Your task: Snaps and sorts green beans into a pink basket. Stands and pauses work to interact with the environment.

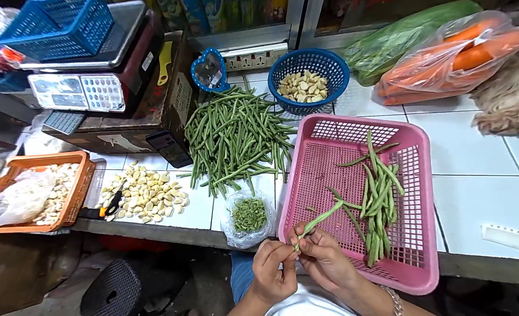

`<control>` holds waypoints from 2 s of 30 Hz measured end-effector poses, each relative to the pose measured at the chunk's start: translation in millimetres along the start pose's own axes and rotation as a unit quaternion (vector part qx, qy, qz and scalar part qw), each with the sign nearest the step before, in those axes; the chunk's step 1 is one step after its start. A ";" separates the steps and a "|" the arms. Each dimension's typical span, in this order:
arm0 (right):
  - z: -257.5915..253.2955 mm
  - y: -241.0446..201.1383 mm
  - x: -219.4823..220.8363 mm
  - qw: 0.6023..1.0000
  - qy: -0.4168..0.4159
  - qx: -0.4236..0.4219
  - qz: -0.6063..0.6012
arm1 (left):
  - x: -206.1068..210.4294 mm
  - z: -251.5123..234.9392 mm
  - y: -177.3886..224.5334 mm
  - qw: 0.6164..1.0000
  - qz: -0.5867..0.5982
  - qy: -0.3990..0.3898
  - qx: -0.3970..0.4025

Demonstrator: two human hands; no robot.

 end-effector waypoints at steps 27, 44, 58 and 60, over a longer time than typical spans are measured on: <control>-13.3 -25.0 -28.6 0.946 -0.117 -0.056 0.298 | -15.7 1.8 -25.3 0.984 -0.103 -0.090 0.117; -10.0 -19.8 -36.8 0.883 -0.064 -0.024 0.465 | -50.9 -32.0 -48.1 0.968 -0.246 0.043 -0.023; -7.2 -27.7 -26.6 0.821 -0.057 -0.134 0.552 | 19.0 -47.6 -15.7 0.973 -0.160 -0.136 0.096; -11.8 -39.3 -33.3 0.810 -0.039 -0.105 0.575 | 11.2 -86.7 -17.6 0.957 -0.222 -0.115 0.144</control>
Point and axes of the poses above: each hand's wrist, its own z-axis away from the middle knuckle, its own x-axis out of the palm, y = z × x, the point moved 5 cm from there along -z, towards the middle knuckle, and after that the axes turned 6 degrees about -z, right-handed, at the moved point
